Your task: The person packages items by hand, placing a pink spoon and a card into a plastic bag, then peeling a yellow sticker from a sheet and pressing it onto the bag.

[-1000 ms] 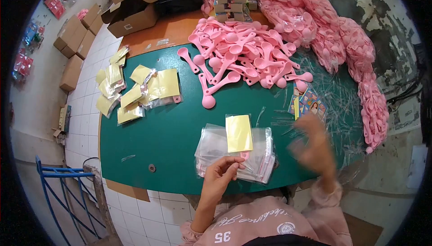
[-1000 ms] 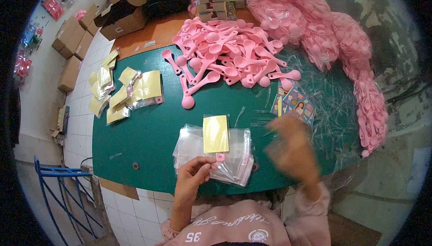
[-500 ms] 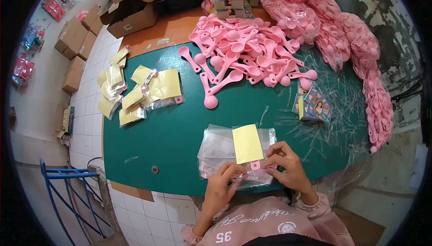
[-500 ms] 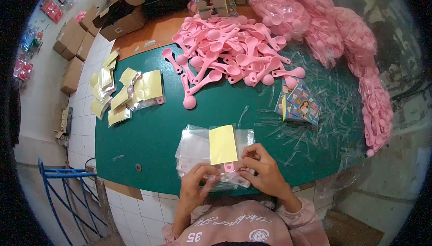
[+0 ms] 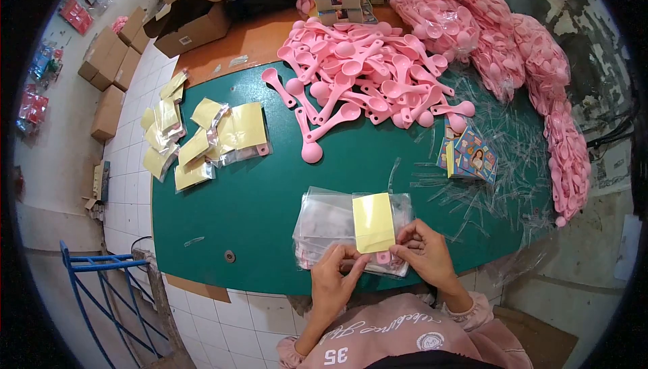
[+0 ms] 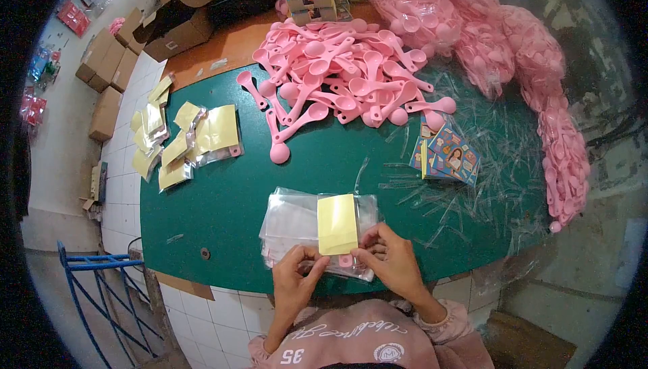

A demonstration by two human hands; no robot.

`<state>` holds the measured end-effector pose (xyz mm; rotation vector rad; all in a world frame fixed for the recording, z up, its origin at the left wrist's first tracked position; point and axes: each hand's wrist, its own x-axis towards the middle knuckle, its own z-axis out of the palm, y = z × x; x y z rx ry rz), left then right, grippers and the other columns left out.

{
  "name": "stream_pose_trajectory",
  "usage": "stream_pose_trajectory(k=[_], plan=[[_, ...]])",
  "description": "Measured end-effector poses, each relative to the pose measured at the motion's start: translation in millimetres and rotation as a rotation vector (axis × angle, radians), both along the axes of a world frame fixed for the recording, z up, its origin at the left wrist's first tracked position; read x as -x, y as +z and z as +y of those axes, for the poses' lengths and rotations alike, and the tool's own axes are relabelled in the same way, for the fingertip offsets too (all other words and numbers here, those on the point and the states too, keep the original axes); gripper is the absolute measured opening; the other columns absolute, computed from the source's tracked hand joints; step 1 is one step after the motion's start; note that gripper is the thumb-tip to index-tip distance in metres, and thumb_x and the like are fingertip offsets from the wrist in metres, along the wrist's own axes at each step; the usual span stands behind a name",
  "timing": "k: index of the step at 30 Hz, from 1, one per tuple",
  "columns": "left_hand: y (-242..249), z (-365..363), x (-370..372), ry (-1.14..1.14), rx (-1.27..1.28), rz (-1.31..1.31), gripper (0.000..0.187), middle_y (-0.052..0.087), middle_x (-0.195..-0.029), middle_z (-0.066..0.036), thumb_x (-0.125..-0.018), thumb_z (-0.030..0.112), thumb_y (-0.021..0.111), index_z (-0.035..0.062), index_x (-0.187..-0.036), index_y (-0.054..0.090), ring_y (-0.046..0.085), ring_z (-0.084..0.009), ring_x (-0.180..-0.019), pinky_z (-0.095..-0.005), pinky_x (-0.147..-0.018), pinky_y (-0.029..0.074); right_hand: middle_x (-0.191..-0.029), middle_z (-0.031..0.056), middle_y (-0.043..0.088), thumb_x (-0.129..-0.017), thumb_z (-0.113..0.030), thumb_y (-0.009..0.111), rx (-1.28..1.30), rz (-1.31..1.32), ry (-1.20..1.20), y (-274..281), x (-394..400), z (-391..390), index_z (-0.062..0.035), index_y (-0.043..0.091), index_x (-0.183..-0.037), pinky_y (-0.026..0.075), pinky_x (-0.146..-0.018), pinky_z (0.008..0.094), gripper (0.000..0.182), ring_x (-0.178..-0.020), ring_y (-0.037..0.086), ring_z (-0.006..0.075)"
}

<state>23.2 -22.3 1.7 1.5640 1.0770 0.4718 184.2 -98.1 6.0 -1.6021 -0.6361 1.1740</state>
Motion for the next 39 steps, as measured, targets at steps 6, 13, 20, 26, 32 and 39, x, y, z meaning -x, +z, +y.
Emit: stream_pose_trajectory(k=[6,13,20,26,32,39], plan=[[-1.3,-4.9,-6.1,0.158,0.111,-0.099,0.013,0.058,-0.074,-0.003,-0.080,0.005,0.064,-0.0015,-0.081,0.052,0.056,-0.0072,-0.065,-0.0202,-0.055,0.045,-0.079,0.0056,0.056,-0.077,0.004,0.063,0.002,-0.010,-0.036,-6.0,2.1,-4.2,-0.0002,0.047,-0.082,0.049,-0.059,0.0194,0.017,-0.069,0.058,0.0077],[5.5,-3.8,-6.9,0.065,0.128,-0.118,0.023,0.060,-0.086,-0.007,-0.081,0.004,0.061,0.0026,-0.104,0.059,0.056,-0.0090,-0.067,-0.0206,-0.053,0.045,-0.078,0.0055,0.058,-0.078,0.002,0.062,0.053,-0.105,-0.012,9.3,4.4,-1.9,0.0025,0.054,-0.098,0.049,-0.058,0.0198,0.021,-0.069,0.058,0.0077],[14.9,57.2,24.8,0.029,-0.439,-0.050,0.036,0.059,-0.108,-0.012,-0.080,0.002,0.058,0.0032,-0.115,0.055,0.058,-0.0156,-0.076,-0.0237,-0.055,0.047,-0.088,0.0160,0.061,-0.078,-0.014,0.058,0.079,-0.943,0.060,47.9,-95.7,36.7,-0.0010,0.061,-0.094,0.045,-0.072,0.0389,0.020,-0.082,0.057,0.0329],[33.1,117.3,33.9,0.345,-1.161,0.564,0.028,0.055,-0.108,-0.017,-0.082,0.012,0.058,0.0027,-0.109,0.055,0.057,-0.0287,-0.089,-0.0348,-0.074,0.047,-0.087,0.0113,0.061,-0.074,-0.010,0.059,-0.047,-1.391,0.163,0.8,-207.7,95.1,-0.0054,0.061,-0.091,0.042,-0.074,0.0388,0.018,-0.086,0.055,0.0293],[7.5,88.0,-53.0,-0.644,-0.756,0.118,0.032,0.055,-0.096,-0.011,-0.072,0.016,0.068,0.0074,-0.101,0.057,0.055,-0.0291,-0.085,-0.0372,-0.075,0.045,-0.089,0.0084,0.058,-0.070,-0.007,0.061,-0.039,-1.732,0.289,0.6,-200.5,108.9,-0.0072,0.058,-0.097,0.042,-0.073,0.0374,0.027,-0.082,0.054,0.0273],[-11.0,95.9,-64.5,-0.726,-0.711,0.138,0.025,0.052,-0.083,-0.009,-0.070,0.014,0.068,0.0066,-0.090,0.055,0.055,-0.0284,-0.080,-0.0370,-0.072,0.043,-0.087,0.0106,0.058,-0.083,-0.011,0.053,-0.404,-1.165,-0.070,63.4,-134.4,66.6,-0.0015,0.059,-0.099,0.044,-0.070,0.0339,0.020,-0.079,0.057,0.0262]])
